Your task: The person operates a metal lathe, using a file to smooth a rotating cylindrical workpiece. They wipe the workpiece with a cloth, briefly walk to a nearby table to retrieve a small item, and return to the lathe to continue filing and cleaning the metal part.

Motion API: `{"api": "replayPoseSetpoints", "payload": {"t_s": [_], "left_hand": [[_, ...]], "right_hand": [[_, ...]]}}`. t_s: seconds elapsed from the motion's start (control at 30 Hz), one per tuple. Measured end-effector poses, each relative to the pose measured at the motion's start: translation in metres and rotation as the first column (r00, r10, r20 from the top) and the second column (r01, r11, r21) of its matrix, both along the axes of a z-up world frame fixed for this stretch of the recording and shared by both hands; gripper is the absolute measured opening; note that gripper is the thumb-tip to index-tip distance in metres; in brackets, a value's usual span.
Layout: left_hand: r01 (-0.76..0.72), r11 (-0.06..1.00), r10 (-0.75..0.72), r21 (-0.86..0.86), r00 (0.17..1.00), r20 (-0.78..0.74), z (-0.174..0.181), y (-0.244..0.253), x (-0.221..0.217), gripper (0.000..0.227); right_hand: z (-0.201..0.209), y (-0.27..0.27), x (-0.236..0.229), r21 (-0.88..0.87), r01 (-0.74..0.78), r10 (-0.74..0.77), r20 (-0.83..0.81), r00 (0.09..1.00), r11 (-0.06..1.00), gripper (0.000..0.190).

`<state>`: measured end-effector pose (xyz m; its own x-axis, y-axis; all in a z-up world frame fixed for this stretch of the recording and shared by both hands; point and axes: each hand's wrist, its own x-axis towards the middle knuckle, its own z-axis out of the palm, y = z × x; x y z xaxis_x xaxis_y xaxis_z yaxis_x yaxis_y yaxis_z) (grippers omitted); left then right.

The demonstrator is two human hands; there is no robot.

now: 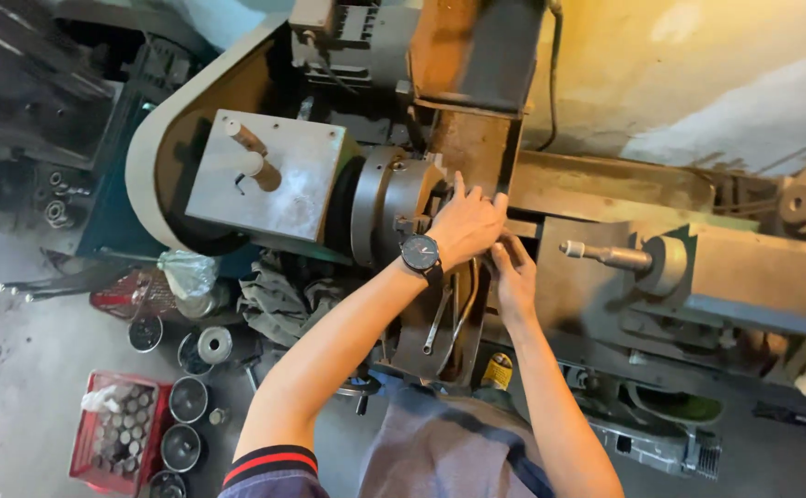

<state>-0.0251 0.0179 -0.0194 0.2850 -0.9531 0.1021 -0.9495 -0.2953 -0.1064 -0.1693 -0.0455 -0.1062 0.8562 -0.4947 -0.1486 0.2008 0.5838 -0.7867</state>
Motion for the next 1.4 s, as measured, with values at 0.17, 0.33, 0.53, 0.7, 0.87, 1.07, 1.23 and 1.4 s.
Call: {"api": "replayPoseSetpoints", "payload": {"t_s": [0.17, 0.33, 0.53, 0.7, 0.87, 1.07, 1.23, 1.4], "left_hand": [[-0.102, 0.995, 0.099, -0.007, 0.979, -0.177, 0.043, 0.0, -0.011, 0.045], [-0.184, 0.983, 0.179, -0.019, 0.972, -0.149, 0.029, -0.002, -0.013, 0.024], [-0.29, 0.932, 0.194, -0.217, 0.905, -0.379, 0.048, 0.002, -0.018, 0.044], [-0.475, 0.592, -0.113, -0.651, 0.751, -0.651, 0.11, 0.048, -0.046, 0.041], [-0.854, 0.289, -0.355, -0.433, 0.324, -0.877, 0.112, 0.121, -0.081, 0.035], [-0.921, 0.258, -0.402, -0.29, 0.171, -0.9, 0.09, 0.173, -0.097, 0.034], [-0.91, 0.288, -0.369, -0.299, 0.183, -0.911, 0.083, 0.182, -0.11, 0.035], [-0.895, 0.335, -0.391, -0.295, 0.153, -0.907, 0.08, 0.194, -0.112, 0.034]], "right_hand": [[0.016, 0.007, 0.016, 0.118, -0.03, 0.021, 0.072, 0.997, 0.993, 0.042], [-0.013, 0.006, 0.018, 0.154, -0.018, 0.004, 0.091, 0.996, 0.988, 0.037], [-0.029, 0.009, 0.017, 0.094, -0.011, 0.001, 0.101, 0.995, 0.996, 0.028], [-0.063, 0.002, 0.023, -0.183, -0.055, 0.029, -0.141, 0.99, 0.982, 0.016], [0.01, 0.023, 0.033, -0.275, 0.152, -0.139, 0.068, 0.988, 0.949, 0.01], [-0.011, 0.032, 0.026, -0.344, 0.153, -0.185, -0.064, 0.981, 0.926, 0.008], [0.03, 0.03, 0.007, -0.442, 0.249, -0.293, -0.033, 0.956, 0.862, 0.009], [0.118, 0.068, -0.037, -0.235, 0.12, -0.111, 0.052, 0.992, 0.965, 0.017]]}}
